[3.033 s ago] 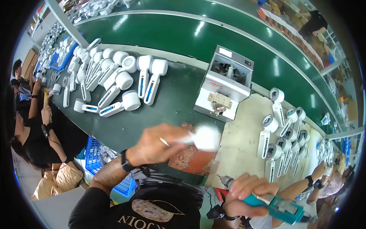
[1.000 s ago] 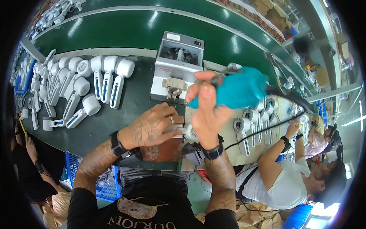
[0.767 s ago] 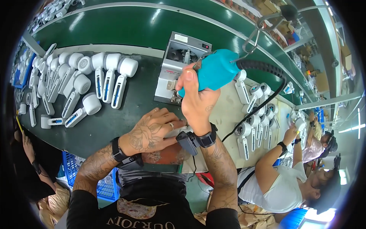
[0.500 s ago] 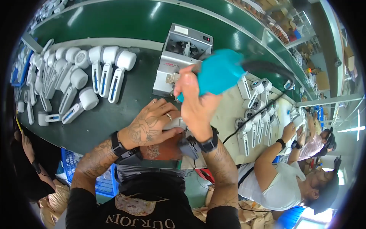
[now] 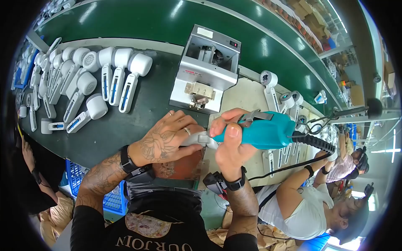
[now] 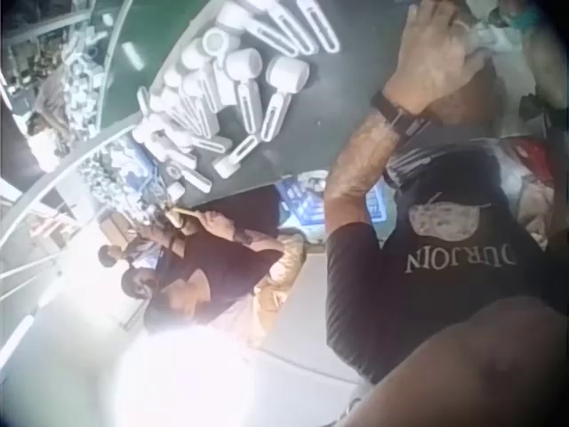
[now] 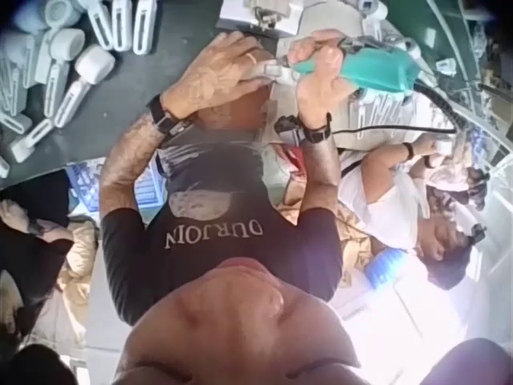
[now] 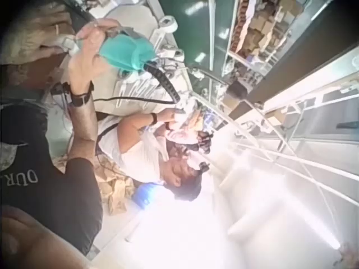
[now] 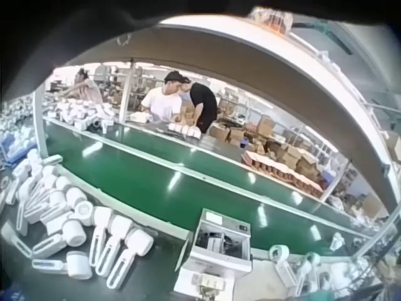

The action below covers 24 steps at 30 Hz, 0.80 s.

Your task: The person picks up a fan, places it on a block, and uses a power tool on the handle before fitting a cover onto the fan by hand. They repeat this process for several fans, occasionally moving other fans on the table.

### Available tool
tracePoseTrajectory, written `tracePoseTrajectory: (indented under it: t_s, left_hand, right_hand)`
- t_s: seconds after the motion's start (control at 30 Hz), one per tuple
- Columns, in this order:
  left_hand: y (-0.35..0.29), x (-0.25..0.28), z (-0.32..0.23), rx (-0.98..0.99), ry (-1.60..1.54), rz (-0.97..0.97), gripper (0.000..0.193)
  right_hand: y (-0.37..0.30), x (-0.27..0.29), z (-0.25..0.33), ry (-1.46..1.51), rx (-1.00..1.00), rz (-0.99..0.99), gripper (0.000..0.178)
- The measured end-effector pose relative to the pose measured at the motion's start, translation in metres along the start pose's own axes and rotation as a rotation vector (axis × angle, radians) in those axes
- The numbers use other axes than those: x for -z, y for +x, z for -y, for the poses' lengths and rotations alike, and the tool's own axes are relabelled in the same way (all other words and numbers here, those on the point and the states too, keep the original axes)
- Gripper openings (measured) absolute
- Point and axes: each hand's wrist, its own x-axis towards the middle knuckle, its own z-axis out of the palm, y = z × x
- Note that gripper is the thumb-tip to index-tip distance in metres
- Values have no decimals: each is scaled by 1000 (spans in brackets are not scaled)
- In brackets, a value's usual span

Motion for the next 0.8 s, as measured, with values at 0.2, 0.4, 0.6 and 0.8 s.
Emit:
tracePoseTrajectory:
  t_s: [0.2,0.4,0.6,0.8]
  left_hand:
    - [4,3,-3,51,29,70,38]
    - [2,0,2,-3,33,22,35]
    - [-2,4,5,-18,34,9,36]
    - [-2,4,5,-47,19,4,36]
  right_hand:
    - [2,3,-9,89,-18,60,43]
    - [3,-4,-9,18,-51,30,40]
    - [36,-30,10,6,13,-51,43]
    - [55,-39,-22,38,142,117,40]
